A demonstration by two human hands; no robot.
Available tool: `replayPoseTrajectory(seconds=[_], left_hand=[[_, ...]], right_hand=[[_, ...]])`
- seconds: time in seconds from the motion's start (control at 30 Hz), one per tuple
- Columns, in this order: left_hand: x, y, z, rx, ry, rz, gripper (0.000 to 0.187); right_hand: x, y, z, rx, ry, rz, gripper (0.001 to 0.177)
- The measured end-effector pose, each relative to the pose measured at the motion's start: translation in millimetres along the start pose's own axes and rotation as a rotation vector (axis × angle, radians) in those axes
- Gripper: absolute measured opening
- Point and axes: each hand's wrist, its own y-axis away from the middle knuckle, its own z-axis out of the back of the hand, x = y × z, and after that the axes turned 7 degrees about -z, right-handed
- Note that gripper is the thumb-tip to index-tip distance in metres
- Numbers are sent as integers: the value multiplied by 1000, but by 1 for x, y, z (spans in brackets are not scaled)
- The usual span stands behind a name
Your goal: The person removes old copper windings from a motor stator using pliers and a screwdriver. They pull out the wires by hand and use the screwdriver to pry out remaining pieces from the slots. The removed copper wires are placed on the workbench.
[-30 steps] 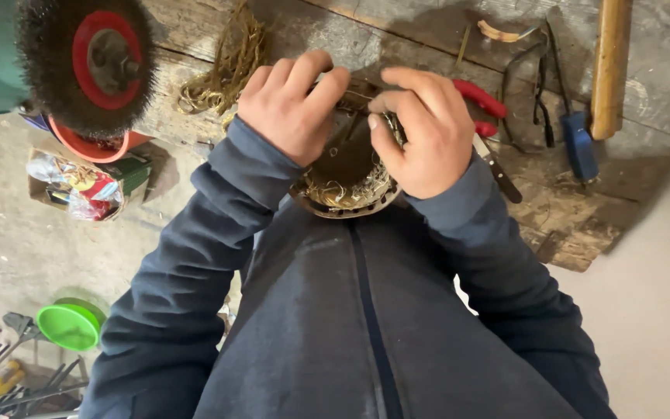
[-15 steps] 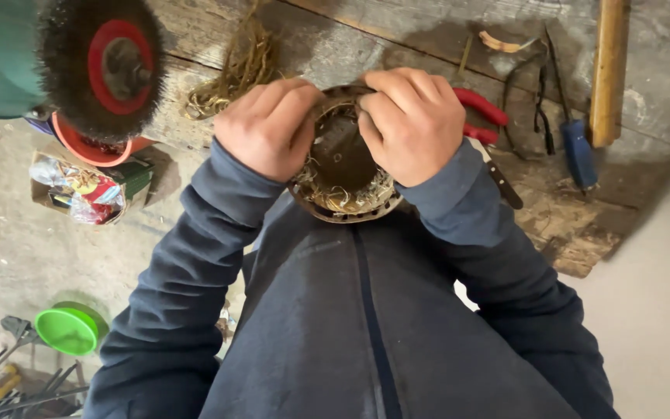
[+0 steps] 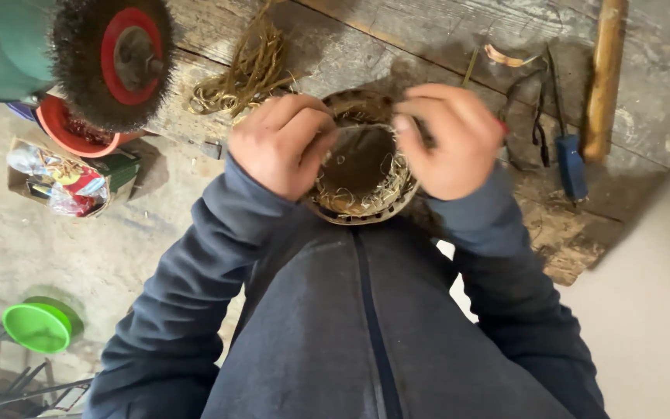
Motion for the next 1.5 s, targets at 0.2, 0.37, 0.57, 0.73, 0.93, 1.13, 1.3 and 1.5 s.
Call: replayPoseTrajectory(seconds=[0.2, 0.37, 0.57, 0.73, 0.93, 1.13, 1.3, 1.5], left_hand=[[-19, 1, 22, 307, 579, 90, 7], [-39, -23, 13, 553, 684, 141, 16], [-43, -32, -19, 676, 445, -58, 22], [-40, -27, -27, 569, 637, -39, 26], [-43, 3, -14, 568, 740, -216, 30], [-25, 2, 53, 329, 1192, -148, 27], [1, 37, 72, 104, 1034, 181, 38], [34, 101, 59, -226, 969, 534, 29]], right_hand=[[-74, 48, 23, 14, 137, -277, 14], [-77, 60, 13, 155, 401, -169, 59], [-84, 54, 14, 220, 475, -202, 66], [-92, 68, 21, 256, 387, -320, 50], [-96, 114, 29, 27, -1267, -842, 54], [-61, 114, 55, 367, -1140, -728, 48], [-33, 93, 74, 427, -627, -626, 46], [-38, 104, 66, 400, -368, -506, 62]])
